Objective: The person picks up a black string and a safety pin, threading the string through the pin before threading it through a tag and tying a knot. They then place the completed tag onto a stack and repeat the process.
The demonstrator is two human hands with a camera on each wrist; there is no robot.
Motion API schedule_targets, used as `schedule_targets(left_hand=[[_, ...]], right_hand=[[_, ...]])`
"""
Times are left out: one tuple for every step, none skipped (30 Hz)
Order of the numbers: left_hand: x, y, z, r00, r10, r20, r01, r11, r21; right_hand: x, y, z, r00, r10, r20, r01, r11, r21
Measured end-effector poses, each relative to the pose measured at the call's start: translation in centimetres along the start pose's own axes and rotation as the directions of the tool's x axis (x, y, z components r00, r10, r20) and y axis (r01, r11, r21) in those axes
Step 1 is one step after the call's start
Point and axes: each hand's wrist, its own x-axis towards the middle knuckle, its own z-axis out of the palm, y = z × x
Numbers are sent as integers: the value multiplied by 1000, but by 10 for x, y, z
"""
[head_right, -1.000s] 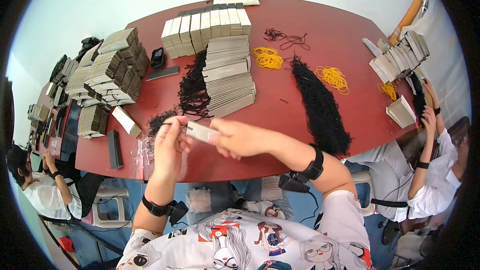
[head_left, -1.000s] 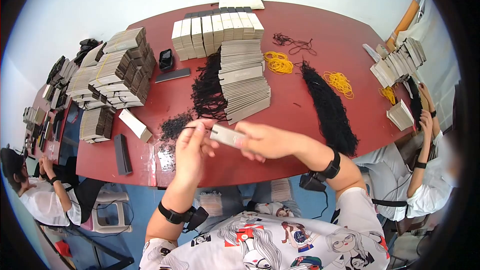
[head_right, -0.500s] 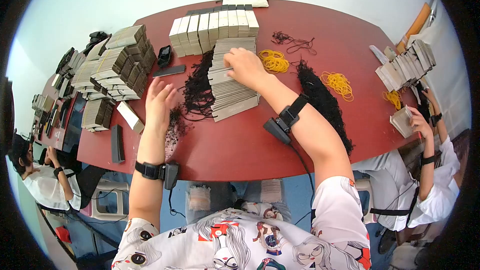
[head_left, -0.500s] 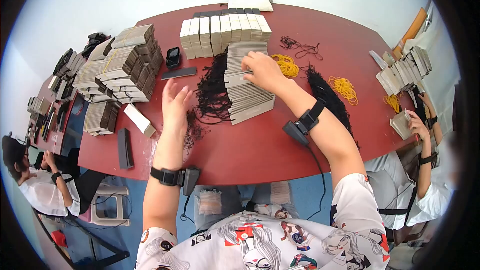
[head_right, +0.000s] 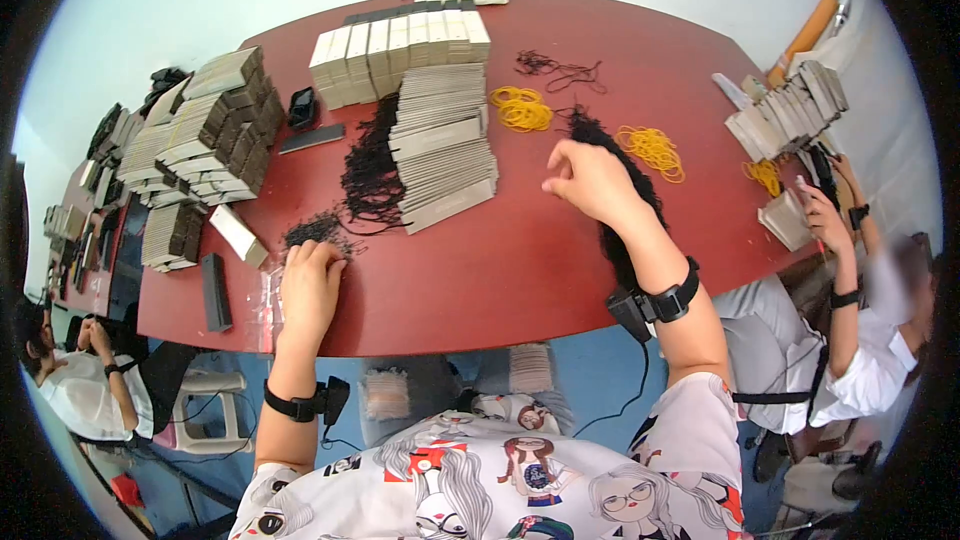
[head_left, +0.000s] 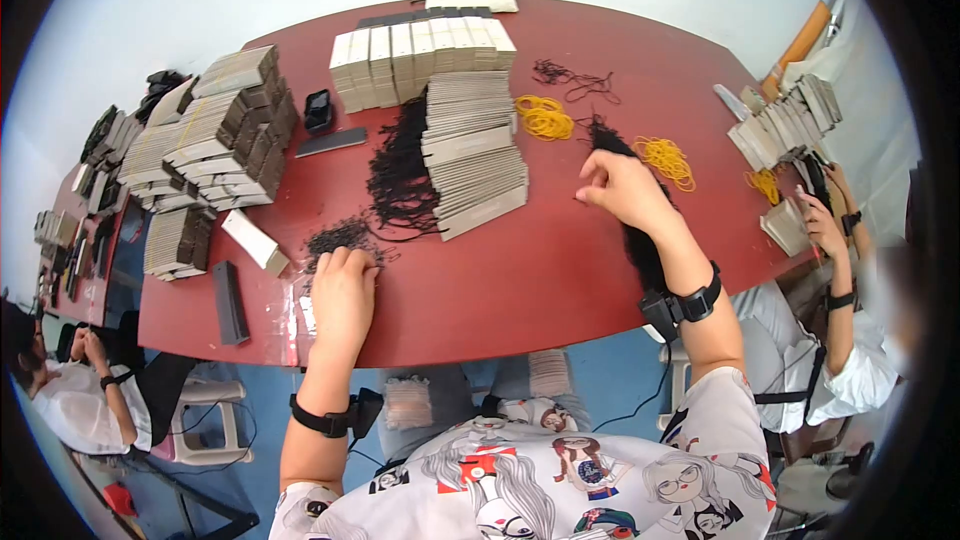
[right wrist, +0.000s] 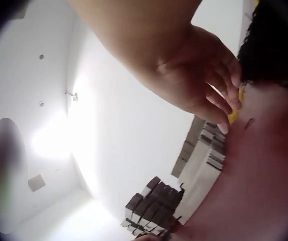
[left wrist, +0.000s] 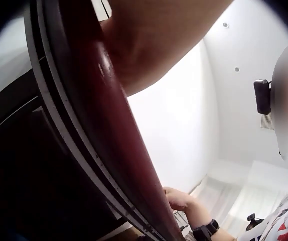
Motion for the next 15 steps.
schedule_targets(left_hand=[[0, 3, 1, 1000, 3, -16, -3, 1000, 4], [-1, 5, 1, 1000, -2, -18, 2, 1000, -2], [-2, 4, 5, 1000, 14, -27, -13, 1000, 13], [-3, 2, 7, 999, 28, -36, -27, 999, 30], [-4, 2, 9, 999, 34, -38, -33, 999, 18], [-5, 1, 10, 998, 46, -39, -44, 998, 34], [-6, 1, 10, 998, 58, -40, -56, 997, 50], [-7, 1, 10, 997, 63, -42, -62, 997, 43], [-8, 0, 9, 997, 59, -47, -57, 997, 46], [-9, 0, 8, 997, 53, -53, -51, 997, 50], [-10, 1, 4, 997, 37, -72, -35, 999, 26], [-10, 2, 2, 997, 37, -75, -35, 999, 23], [-12, 2, -1, 996, -10, -89, 7, 999, -31], [-13, 1, -2, 994, -57, -99, 48, 995, -85], [-15, -1, -1, 988, -55, -144, 42, 995, -89]], right_hand=[[-6, 15, 1, 994, 73, 84, -73, 997, -3], [-12, 28, 4, 983, 110, 145, -124, 988, 89], [-16, 37, 6, 975, 154, 161, -164, 985, 52], [-18, 46, 8, 965, 196, 176, -202, 979, 16], [-19, 52, 9, 967, 216, 136, -214, 976, -27], [-21, 54, 8, 966, 224, 129, -222, 975, -34], [-22, 54, 6, 956, 283, 73, -279, 958, -68], [-22, 55, 4, 942, 337, 13, -334, 937, -99], [-23, 56, 3, 931, 363, -32, -365, 926, -101], [-25, 58, 3, 931, 363, -37, -365, 925, -106], [-26, 61, 4, 927, 346, -142, -365, 919, -145], [-28, 64, 4, 915, 321, -244, -368, 912, -183], [-30, 66, 4, 913, 313, -262, -370, 905, -209], [-30, 72, 4, 913, 313, -263, -371, 905, -210], [-31, 76, 3, 915, 343, -211, -384, 901, -203]])
